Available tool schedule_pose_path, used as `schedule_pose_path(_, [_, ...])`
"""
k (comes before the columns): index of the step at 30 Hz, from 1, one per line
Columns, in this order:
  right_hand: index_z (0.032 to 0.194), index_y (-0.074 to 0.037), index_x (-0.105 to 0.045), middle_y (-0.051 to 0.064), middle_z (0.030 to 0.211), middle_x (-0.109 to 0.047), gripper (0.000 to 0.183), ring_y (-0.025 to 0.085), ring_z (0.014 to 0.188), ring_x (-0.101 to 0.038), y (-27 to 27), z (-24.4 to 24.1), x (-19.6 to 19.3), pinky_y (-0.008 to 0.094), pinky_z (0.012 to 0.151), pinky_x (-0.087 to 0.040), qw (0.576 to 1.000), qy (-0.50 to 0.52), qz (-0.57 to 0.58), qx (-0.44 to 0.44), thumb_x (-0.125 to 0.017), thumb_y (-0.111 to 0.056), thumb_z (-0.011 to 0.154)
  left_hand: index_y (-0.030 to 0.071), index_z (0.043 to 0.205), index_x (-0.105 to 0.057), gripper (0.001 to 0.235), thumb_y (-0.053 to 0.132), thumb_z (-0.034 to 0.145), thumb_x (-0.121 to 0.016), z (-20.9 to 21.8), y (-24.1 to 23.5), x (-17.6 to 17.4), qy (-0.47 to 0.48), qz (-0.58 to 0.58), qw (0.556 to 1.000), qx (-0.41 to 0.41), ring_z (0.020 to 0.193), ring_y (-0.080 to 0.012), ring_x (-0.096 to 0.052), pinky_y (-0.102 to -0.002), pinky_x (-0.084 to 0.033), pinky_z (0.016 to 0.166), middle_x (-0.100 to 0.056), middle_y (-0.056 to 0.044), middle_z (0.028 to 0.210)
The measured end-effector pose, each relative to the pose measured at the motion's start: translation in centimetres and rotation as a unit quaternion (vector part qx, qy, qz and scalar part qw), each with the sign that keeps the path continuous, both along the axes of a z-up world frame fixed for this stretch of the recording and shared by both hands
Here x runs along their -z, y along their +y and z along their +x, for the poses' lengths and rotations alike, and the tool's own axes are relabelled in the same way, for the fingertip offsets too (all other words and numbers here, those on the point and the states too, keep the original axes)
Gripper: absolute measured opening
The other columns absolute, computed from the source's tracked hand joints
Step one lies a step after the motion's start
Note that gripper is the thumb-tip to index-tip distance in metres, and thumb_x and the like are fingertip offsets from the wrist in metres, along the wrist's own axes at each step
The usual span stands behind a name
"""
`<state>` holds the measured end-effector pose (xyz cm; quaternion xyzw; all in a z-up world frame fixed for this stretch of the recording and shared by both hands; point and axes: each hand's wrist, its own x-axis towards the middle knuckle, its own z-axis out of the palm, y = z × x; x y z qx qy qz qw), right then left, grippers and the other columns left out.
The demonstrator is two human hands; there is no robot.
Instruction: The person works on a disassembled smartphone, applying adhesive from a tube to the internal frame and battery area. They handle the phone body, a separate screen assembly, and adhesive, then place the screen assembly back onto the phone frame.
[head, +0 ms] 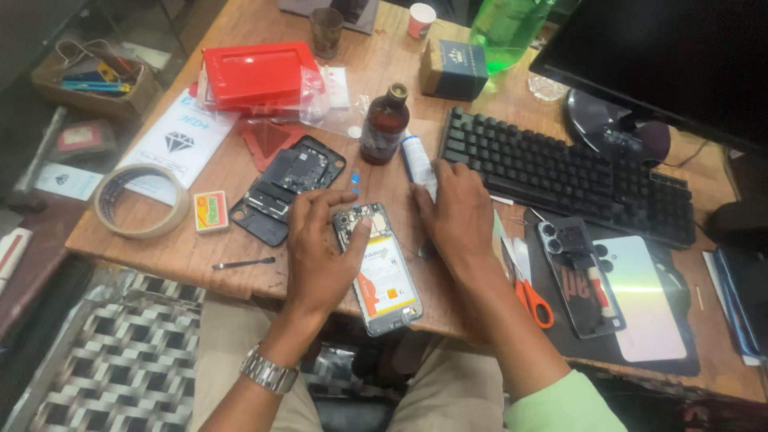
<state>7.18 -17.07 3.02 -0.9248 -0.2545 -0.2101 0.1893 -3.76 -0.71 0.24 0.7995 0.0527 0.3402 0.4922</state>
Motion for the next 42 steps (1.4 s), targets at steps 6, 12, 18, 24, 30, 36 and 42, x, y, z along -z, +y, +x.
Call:
schedule_pose_path(6, [0.098, -0.002, -0.064, 0.021, 0.096, -0.063, 0.034, 0.041, 0.092, -0.061, 0.0, -0.1, 0.7, 0.052, 0.079, -0.049, 0.998, 0.028, -0.018, 0.05, -0.078, -0.029, 0.084, 0.007, 0.114, -0.069, 0.032, 0.011, 0.084, -0.079, 0.0, -0.2, -0.7, 0.04, -0.045, 0.998, 0.006, 0.089, -0.0182, -0.066, -0.031, -0.055, 0.077, -0.06, -0.008, 0.115])
schedule_pose_path(12, [0.1, 0.0, -0.059, 0.02, 0.093, -0.065, 0.044, 0.04, 0.091, -0.063, -0.6, 0.3, -0.4, 0.05, 0.077, -0.05, 0.986, 0.13, 0.08, 0.07, -0.084, -0.021, 0.071, 0.007, 0.114, -0.07, 0.033, 0.01, 0.083, -0.08, 0.0, -0.3, -0.9, 0.032, -0.049, 0.998, 0.014, 0.083, -0.0128, -0.057, -0.028, -0.051, 0.069, -0.058, -0.005, 0.11])
schedule_pose_path(18, [0.102, -0.003, -0.066, 0.013, 0.086, -0.07, 0.031, 0.026, 0.075, -0.069, -1.7, 0.1, -1.1, 0.039, 0.069, -0.055, 0.964, 0.186, 0.186, 0.04, -0.079, -0.015, 0.077, 0.004, 0.113, -0.07, 0.032, 0.007, 0.083, -0.079, 0.1, -0.2, -1.2, 0.046, -0.058, 0.997, 0.02, 0.079, -0.0127, -0.057, -0.028, -0.05, 0.07, -0.06, -0.005, 0.109])
schedule_pose_path(24, [0.115, -0.004, -0.076, 0.009, 0.084, -0.069, 0.029, 0.015, 0.069, -0.06, -3.2, -1.5, -2.5, 0.033, 0.06, -0.049, 0.916, 0.228, 0.311, 0.113, -0.078, -0.016, 0.089, 0.0, 0.12, -0.067, 0.033, 0.003, 0.088, -0.073, 0.3, -0.8, -2.2, 0.015, -0.174, 0.982, 0.074, 0.09, -0.0093, -0.061, -0.026, -0.054, 0.078, -0.062, -0.005, 0.116])
schedule_pose_path(30, [0.116, 0.0, -0.07, 0.007, 0.103, -0.072, 0.027, 0.012, 0.092, -0.066, -4.9, -4.8, -4.7, 0.027, 0.083, -0.055, 0.775, 0.32, 0.543, 0.048, -0.07, -0.014, 0.094, 0.004, 0.141, -0.057, 0.047, 0.021, 0.098, -0.064, 2.1, -1.6, -3.9, 0.044, -0.278, 0.942, 0.182, 0.099, -0.0077, -0.067, -0.024, -0.054, 0.086, -0.064, -0.004, 0.129])
schedule_pose_path(36, [0.12, 0.0, -0.064, 0.009, 0.108, -0.073, 0.028, 0.016, 0.098, -0.07, -4.8, -7.8, -4.3, 0.033, 0.086, -0.06, 0.661, 0.416, 0.624, 0.01, -0.063, -0.014, 0.096, 0.003, 0.135, -0.07, 0.046, 0.035, 0.106, -0.056, 3.0, -2.4, -5.3, 0.076, -0.302, 0.911, 0.27, 0.098, -0.0072, -0.065, -0.024, -0.053, 0.09, -0.074, -0.004, 0.104])
schedule_pose_path(42, [0.12, -0.001, -0.06, 0.013, 0.1, -0.072, 0.03, 0.017, 0.086, -0.069, -4.8, -7.9, -4.1, 0.031, 0.076, -0.058, 0.625, 0.477, 0.617, -0.031, -0.07, -0.012, 0.093, -0.002, 0.122, -0.07, 0.036, 0.028, 0.104, -0.06, 3.2, -2.9, -6.4, -0.001, -0.448, 0.85, 0.277, 0.098, -0.0075, -0.066, -0.029, -0.058, 0.092, -0.074, -0.003, 0.115])
